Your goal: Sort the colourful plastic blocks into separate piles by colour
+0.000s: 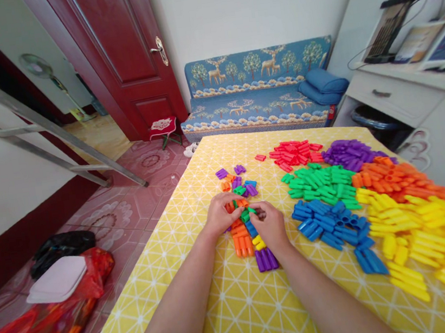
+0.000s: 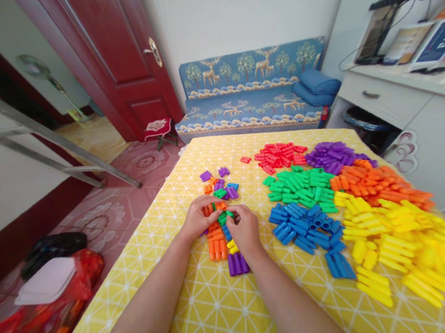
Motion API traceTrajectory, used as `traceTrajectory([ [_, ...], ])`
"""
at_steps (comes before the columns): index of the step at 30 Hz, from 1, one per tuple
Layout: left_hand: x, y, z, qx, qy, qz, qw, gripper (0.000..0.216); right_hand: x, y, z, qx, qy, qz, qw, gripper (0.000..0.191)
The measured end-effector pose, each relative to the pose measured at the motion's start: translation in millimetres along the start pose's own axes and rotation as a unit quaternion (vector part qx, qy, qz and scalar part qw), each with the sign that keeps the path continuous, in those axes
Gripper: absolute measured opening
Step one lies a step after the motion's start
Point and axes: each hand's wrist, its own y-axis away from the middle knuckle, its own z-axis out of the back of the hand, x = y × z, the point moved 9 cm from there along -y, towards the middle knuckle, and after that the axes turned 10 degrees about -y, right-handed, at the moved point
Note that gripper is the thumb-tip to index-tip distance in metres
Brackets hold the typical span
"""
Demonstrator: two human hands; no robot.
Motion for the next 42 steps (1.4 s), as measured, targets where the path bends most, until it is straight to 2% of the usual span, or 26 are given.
traceTrajectory([
  [3, 7, -1, -2, -0.005, -0.020, 0.024, 0.999, 0.022, 12, 3, 4, -0.014, 0.008, 0.032, 0.999, 0.012],
  [7, 10, -1, 1, -0.022, -0.024, 0.041, 0.999, 0.024, 30, 7, 8, -0.019, 0.033, 0.091, 0.995, 0.015],
  [13, -5, 2, 20, -0.080, 0.063, 0.024, 0.995, 0.022, 35, 4, 15, -0.044, 0.118, 0.112, 0.986, 0.018],
  [16, -14, 2, 17, -0.053, 0.106, 0.007, 0.993, 0.020, 34, 5, 7, -0.003, 0.063, 0.110, 0.992, 0.036],
  [19, -19, 2, 9, -0.015, 0.121, -0.014, 0.992, 0.021, 33, 6, 0, 0.026, 0.016, 0.108, 0.994, 0.035],
  [22, -17, 2, 6, -0.008, 0.122, -0.016, 0.992, 0.023, 27, 4, 4, 0.006, -0.009, 0.068, 0.998, 0.026],
  [26, -15, 2, -1, 0.019, 0.088, -0.025, 0.996, 0.024, 14, 4, 18, -0.051, -0.053, -0.005, 0.997, 0.026],
  [32, -20, 1, -8, 0.043, 0.031, -0.064, 0.996, 0.012, 3, 1, 34, -0.103, -0.135, -0.049, 0.984, 0.021],
  [35, -19, 0, -9, 0.041, 0.031, -0.065, 0.997, 0.012, 2, -2, 43, -0.114, -0.128, -0.056, 0.984, 0.025],
  [39, -16, 0, -10, 0.039, 0.040, -0.061, 0.997, 0.012, 0, -6, 52, -0.127, -0.172, -0.065, 0.975, 0.047],
  [42, -14, 0, -9, 0.039, 0.049, -0.051, 0.997, 0.012, -6, -8, 53, -0.130, -0.223, -0.101, 0.961, 0.042],
])
